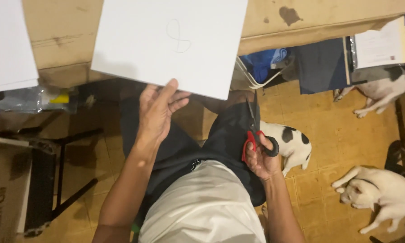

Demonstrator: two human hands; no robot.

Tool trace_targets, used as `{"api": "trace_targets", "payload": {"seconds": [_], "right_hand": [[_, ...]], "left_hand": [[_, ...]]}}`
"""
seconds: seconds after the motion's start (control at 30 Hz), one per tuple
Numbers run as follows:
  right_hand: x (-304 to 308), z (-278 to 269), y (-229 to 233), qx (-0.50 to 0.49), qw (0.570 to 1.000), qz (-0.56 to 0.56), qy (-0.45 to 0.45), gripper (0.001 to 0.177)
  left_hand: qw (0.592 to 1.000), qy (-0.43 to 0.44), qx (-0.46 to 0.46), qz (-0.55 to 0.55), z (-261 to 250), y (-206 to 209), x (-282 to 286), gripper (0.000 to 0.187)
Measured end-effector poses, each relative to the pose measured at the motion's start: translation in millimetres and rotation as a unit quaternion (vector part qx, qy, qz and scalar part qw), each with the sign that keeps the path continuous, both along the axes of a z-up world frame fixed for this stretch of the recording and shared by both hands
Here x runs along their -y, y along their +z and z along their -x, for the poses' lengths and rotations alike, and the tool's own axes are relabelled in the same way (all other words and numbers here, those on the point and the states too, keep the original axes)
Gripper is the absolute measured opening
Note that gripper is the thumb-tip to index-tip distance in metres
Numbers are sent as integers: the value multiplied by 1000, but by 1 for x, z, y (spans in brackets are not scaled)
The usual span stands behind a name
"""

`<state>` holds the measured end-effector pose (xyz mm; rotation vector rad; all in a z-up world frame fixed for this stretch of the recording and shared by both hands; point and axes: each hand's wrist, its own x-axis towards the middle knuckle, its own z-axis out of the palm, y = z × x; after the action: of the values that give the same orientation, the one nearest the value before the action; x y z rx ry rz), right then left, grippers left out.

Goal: The person sits at a wooden table and uses red-handled scissors to trim the edges of a white sheet of paper. After cutting, the person places the trimmed paper on a stack and picks up another sheet to fold it.

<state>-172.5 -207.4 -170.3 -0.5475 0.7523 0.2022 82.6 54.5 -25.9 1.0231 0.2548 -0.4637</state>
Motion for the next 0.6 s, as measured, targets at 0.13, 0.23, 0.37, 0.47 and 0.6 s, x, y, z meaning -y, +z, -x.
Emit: {"api": "trace_targets", "payload": {"seconds": [0.13, 0.23, 0.37, 0.47, 0.6], "right_hand": [[-8, -3, 1, -5, 1000, -1, 12, 54], [-16, -7, 20, 6, 999, 25, 27, 53], [-24, -11, 44, 5, 996, 72, 45, 50], [-23, -11, 54, 8, 994, 103, 41, 48], [-11, -10, 41, 4, 995, 95, 20, 50]], "left_hand": [[1000, 1, 21, 4, -2, -1, -14, 29], [1000, 13, 24, 16, -5, 0, -30, 30], [1000, 11, 28, 7, -9, -5, -38, 31], [999, 13, 23, 22, -8, -7, -34, 29], [1000, 21, 17, 5, -5, -1, -32, 32]]}}
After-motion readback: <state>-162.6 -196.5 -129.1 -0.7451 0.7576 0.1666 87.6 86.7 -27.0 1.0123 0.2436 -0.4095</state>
